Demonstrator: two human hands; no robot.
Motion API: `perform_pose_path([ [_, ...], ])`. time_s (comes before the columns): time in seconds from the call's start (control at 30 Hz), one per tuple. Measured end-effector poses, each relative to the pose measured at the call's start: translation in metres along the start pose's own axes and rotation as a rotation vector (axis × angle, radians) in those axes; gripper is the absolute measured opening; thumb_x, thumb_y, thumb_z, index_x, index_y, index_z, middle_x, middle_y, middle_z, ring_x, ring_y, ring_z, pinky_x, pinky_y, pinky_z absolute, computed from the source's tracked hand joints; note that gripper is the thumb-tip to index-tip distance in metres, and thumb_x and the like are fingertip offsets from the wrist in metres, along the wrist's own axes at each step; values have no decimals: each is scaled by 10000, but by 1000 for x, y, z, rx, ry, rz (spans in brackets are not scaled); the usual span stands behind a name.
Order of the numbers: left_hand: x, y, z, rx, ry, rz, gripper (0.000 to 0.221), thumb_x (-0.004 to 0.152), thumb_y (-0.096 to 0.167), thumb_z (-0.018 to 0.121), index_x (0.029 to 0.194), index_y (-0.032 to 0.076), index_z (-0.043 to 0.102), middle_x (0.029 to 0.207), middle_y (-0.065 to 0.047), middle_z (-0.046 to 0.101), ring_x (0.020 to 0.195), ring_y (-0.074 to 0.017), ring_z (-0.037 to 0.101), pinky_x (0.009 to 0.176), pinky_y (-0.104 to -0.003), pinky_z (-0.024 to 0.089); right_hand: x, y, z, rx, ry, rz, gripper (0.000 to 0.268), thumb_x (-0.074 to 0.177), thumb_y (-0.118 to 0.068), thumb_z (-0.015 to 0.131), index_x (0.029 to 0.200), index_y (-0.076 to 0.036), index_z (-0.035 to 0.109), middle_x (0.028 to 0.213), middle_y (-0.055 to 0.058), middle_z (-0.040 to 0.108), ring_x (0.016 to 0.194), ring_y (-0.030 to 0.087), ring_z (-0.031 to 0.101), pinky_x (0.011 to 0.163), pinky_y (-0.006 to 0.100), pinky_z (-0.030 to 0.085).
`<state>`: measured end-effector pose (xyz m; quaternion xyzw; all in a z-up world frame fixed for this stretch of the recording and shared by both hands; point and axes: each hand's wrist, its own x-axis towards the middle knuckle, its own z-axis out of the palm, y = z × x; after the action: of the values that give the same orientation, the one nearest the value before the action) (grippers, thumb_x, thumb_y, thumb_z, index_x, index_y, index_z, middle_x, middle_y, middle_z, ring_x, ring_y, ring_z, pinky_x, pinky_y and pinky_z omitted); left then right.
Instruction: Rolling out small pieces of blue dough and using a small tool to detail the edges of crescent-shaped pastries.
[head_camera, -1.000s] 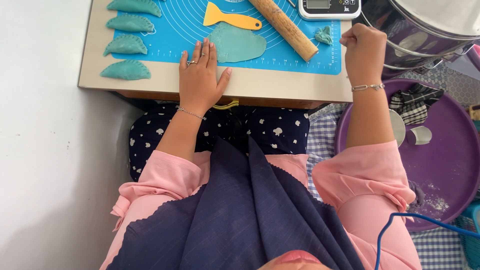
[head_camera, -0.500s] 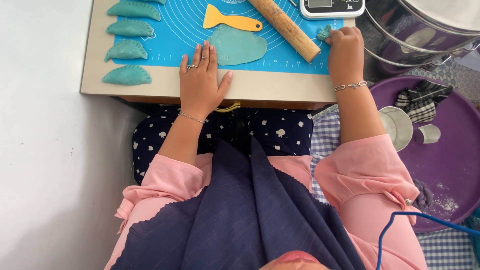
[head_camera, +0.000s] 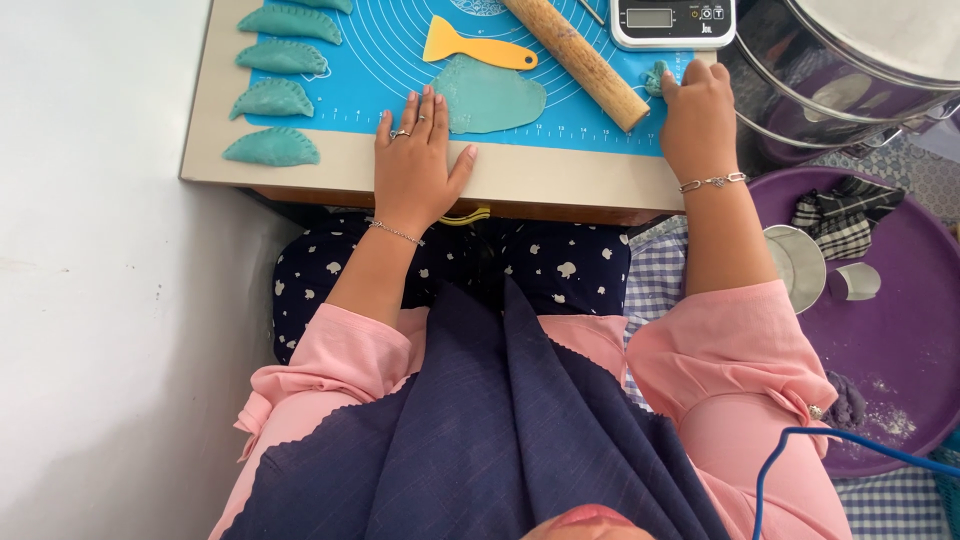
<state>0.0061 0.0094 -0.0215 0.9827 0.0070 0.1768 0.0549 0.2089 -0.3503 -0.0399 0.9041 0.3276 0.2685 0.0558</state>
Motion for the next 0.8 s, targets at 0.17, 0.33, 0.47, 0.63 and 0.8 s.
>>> perform_pose_path([
  [0.17, 0, 0, 0, -14, 0, 2, 725, 1086, 543, 326, 1556, -3, 414, 1613, -181, 399, 1504, -333, 342, 1192, -563, 245, -2, -5, -28, -72, -167, 127, 713, 805, 72, 610, 1414, -274, 744, 934, 89, 525, 828, 319, 454, 739, 405, 484],
  [0.33, 0, 0, 0, -17, -2, 1, 727, 1086, 546, 333, 1559, -1, 408, 1616, -178, 394, 1507, -330, 337, 1191, -565, 246, -13, 4, -50, 190, -183, 172, 882, 765, 223, 518, 1533, -194, 641, 920, 145, 460, 843, 374, 427, 736, 447, 479],
  [0.47, 0, 1, -3, -21, -6, -6, 728, 1087, 547, 328, 1559, 0, 413, 1619, -178, 389, 1507, -326, 337, 1194, -560, 240, -19, 17, -38, 385, 80, 225, 232, 950, 167, 666, 1115, 22, 743, 920, 190, 645, 770, 335, 611, 653, 417, 487],
  [0.63, 0, 1, -1, -17, -7, -2, 728, 1087, 543, 332, 1559, -6, 412, 1619, -183, 389, 1507, -328, 339, 1195, -561, 238, -5, 7, -19, 403, 102, 206, 208, 944, 98, 756, 1152, 106, 767, 967, 231, 708, 792, 330, 699, 719, 369, 590],
  [0.8, -1, -1, 0, 0, 7, 6, 719, 1087, 540, 341, 1557, 2, 420, 1612, -177, 404, 1502, -334, 351, 1193, -562, 250, 0, 0, 9, 234, 121, 101, 221, 955, -20, 823, 1149, 76, 781, 962, 168, 674, 931, 372, 577, 740, 424, 529],
])
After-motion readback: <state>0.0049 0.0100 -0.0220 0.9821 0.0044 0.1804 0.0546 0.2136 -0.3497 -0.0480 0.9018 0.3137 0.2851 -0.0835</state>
